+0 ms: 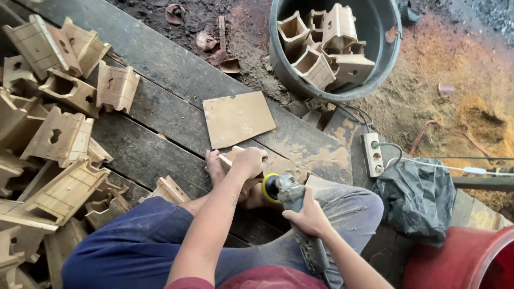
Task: Sanding small wooden birdhouse components using a handheld angle grinder
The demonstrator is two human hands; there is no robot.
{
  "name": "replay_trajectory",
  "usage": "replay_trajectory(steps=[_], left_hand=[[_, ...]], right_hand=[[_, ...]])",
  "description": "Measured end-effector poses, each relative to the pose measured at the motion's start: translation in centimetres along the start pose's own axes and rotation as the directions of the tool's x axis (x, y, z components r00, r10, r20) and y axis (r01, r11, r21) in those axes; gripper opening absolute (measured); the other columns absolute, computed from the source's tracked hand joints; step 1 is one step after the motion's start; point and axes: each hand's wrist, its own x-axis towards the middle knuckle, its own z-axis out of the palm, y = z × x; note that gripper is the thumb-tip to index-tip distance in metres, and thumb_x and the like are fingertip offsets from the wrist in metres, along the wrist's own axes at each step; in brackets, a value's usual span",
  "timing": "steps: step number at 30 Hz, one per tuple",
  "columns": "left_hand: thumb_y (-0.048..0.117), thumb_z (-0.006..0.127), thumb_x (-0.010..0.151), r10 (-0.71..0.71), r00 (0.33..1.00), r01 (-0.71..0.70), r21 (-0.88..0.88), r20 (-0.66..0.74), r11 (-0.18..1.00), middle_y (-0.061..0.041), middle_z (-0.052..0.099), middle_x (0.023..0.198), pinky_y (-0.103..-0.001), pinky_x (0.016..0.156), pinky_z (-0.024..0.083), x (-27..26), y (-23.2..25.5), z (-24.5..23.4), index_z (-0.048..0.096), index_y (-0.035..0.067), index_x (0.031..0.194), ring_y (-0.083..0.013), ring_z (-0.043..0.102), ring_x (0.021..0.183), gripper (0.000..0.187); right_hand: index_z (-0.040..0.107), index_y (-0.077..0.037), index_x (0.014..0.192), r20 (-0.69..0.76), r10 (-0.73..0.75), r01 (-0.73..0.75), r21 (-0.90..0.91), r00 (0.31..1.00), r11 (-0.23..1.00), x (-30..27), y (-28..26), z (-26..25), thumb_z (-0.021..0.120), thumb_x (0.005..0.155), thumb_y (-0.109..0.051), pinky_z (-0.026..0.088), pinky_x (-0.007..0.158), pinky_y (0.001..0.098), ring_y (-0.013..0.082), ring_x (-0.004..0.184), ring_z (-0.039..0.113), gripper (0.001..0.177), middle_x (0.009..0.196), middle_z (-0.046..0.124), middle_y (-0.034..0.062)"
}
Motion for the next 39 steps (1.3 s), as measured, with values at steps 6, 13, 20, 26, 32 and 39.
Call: replay_trajectory(steps=[6, 13, 20, 26, 32, 39], left_hand=[[0.034, 0.056, 0.092, -0.006, 1.000, 0.007, 0.033, -0.007, 0.999, -0.011, 0.074, 0.112, -0.051, 0.099, 0.057, 0.3, -0.4, 0.5, 0.076, 0.023, 0.110, -0.0338, 0.068, 0.115, 0.029], [0.038, 0.057, 0.091, -0.015, 1.000, 0.014, 0.071, 0.017, 0.997, -0.006, 0.073, 0.114, -0.049, 0.099, 0.057, 0.9, -0.6, 0.8, 0.074, 0.027, 0.112, -0.0286, 0.067, 0.117, 0.029], [0.040, 0.058, 0.092, 0.002, 1.000, -0.002, 0.030, -0.012, 1.000, -0.010, 0.074, 0.113, -0.050, 0.098, 0.058, 1.7, -1.8, 2.2, 0.074, 0.024, 0.114, -0.0317, 0.068, 0.116, 0.032], [0.031, 0.046, 0.100, -0.001, 1.000, 0.000, 0.035, 0.003, 0.999, -0.014, 0.073, 0.118, -0.053, 0.102, 0.055, -0.6, -0.9, -0.7, 0.072, 0.021, 0.122, -0.0360, 0.067, 0.119, 0.035], [0.026, 0.057, 0.094, 0.095, 0.982, -0.102, -0.033, -0.163, 0.994, -0.015, 0.074, 0.089, -0.051, 0.076, 0.051, 0.0, -1.4, -1.2, 0.068, 0.009, 0.083, -0.0396, 0.067, 0.080, 0.023], [0.031, 0.052, 0.095, -0.158, 0.980, 0.139, -0.155, -0.120, 0.978, -0.011, 0.075, 0.110, -0.047, 0.088, 0.051, -0.6, 0.3, -2.2, 0.075, 0.015, 0.105, -0.0366, 0.068, 0.098, 0.030]], right_hand=[[0.032, -0.010, 0.136, -0.001, -0.003, 0.003, -0.002, 1.000, 1.000, 0.2, 0.4, -0.2, 0.085, 0.072, -0.049, 0.053, 0.105, 0.0556, 0.0478, 0.124, 0.063, 0.091, 0.126, 0.064, 0.0348], [0.031, -0.011, 0.137, 0.030, -0.010, 0.010, 0.027, 0.999, 1.000, 1.1, 0.6, 0.0, 0.085, 0.072, -0.050, 0.053, 0.105, 0.0541, 0.0460, 0.126, 0.062, 0.093, 0.129, 0.063, 0.0332], [0.032, -0.010, 0.135, 0.012, -0.015, 0.014, 0.054, 1.000, 0.998, 0.7, 0.1, -0.6, 0.086, 0.070, -0.050, 0.052, 0.105, 0.0553, 0.0472, 0.126, 0.062, 0.093, 0.129, 0.063, 0.0342], [0.033, -0.011, 0.139, -0.031, 0.024, -0.021, 0.101, 0.999, 0.995, -0.2, 1.6, -1.2, 0.085, 0.072, -0.049, 0.050, 0.109, 0.0566, 0.0478, 0.127, 0.061, 0.093, 0.131, 0.062, 0.0358], [0.031, 0.000, 0.140, -0.181, -0.047, 0.080, 0.180, 0.982, 0.980, -2.0, 2.6, -1.3, 0.080, 0.072, -0.031, 0.058, 0.089, 0.0437, 0.0368, 0.098, 0.072, 0.088, 0.115, 0.067, 0.0282], [0.034, -0.005, 0.138, -0.120, -0.136, 0.155, 0.161, 0.983, 0.975, -1.1, 2.7, -0.1, 0.082, 0.068, -0.029, 0.060, 0.083, 0.0433, 0.0346, 0.094, 0.074, 0.088, 0.112, 0.070, 0.0246]])
